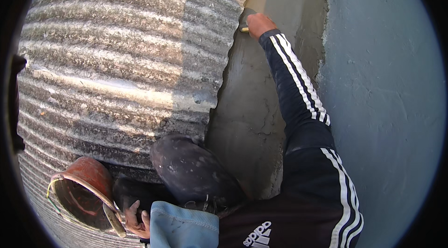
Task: The person applies cement to the roof ridge using a brush and trowel. They repeatedly dip the brush into a bucket, spread the cement along the seam between corrugated and tiled sections, and occasionally smooth the surface with a trowel.
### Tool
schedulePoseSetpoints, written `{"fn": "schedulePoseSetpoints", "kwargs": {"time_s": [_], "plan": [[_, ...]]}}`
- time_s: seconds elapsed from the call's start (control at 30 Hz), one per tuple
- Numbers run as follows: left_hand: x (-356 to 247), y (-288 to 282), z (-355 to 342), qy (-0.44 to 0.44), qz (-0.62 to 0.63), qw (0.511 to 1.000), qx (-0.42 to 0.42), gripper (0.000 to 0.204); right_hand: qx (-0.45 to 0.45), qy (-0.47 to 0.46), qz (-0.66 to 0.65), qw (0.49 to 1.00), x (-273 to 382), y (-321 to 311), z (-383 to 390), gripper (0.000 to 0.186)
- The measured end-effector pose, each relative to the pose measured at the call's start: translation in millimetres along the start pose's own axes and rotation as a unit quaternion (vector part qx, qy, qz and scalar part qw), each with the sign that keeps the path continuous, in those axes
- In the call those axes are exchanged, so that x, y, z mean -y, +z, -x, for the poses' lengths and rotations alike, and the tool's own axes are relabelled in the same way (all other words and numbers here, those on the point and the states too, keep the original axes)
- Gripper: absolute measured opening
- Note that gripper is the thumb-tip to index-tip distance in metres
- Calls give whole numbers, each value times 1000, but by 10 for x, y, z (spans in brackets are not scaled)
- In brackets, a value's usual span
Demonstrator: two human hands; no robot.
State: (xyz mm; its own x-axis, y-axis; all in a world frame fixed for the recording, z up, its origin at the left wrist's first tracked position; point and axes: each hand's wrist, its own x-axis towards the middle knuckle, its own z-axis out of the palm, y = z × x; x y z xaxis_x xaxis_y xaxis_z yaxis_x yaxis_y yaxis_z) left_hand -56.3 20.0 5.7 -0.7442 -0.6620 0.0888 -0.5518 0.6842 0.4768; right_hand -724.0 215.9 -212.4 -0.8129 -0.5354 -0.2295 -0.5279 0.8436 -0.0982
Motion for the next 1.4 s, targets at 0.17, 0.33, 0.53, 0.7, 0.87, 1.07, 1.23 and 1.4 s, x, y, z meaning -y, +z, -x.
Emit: {"fn": "schedulePoseSetpoints", "kwargs": {"time_s": [0.17, 0.33, 0.53, 0.7, 0.87, 1.07, 1.23, 1.4], "plan": [[-72, -20, -23, 6, -7, 1000, 7, 49, 275, -59, -23, 959, 224, 51, 362, 19], [-140, -28, -25, -19, 12, 1000, -7, 49, 203, 20, -12, 979, 9, -149, -70, 15], [-129, -53, -38, -36, 38, 999, -2, 50, -76, 147, 14, 986, -179, -279, -270, 26], [-71, -58, 3, -27, 60, 998, -20, 52, 40, 30, 21, 999, 290, -3, 558, 25], [-30, -89, 97, -38, 121, 992, -18, 47, 178, -34, 42, 982, 948, 181, 1548, 21], [63, -130, 219, -37, 176, 983, -32, 43, 211, -14, 41, 977, 912, -22, 1731, 21], [146, -144, 323, -42, 233, 971, -39, 38, 22, 106, -22, 994, 888, 62, 1731, 22], [188, -184, 345, -34, 252, 966, -38, 35, 162, -22, 33, 986, 1411, 441, 2411, 23]]}}
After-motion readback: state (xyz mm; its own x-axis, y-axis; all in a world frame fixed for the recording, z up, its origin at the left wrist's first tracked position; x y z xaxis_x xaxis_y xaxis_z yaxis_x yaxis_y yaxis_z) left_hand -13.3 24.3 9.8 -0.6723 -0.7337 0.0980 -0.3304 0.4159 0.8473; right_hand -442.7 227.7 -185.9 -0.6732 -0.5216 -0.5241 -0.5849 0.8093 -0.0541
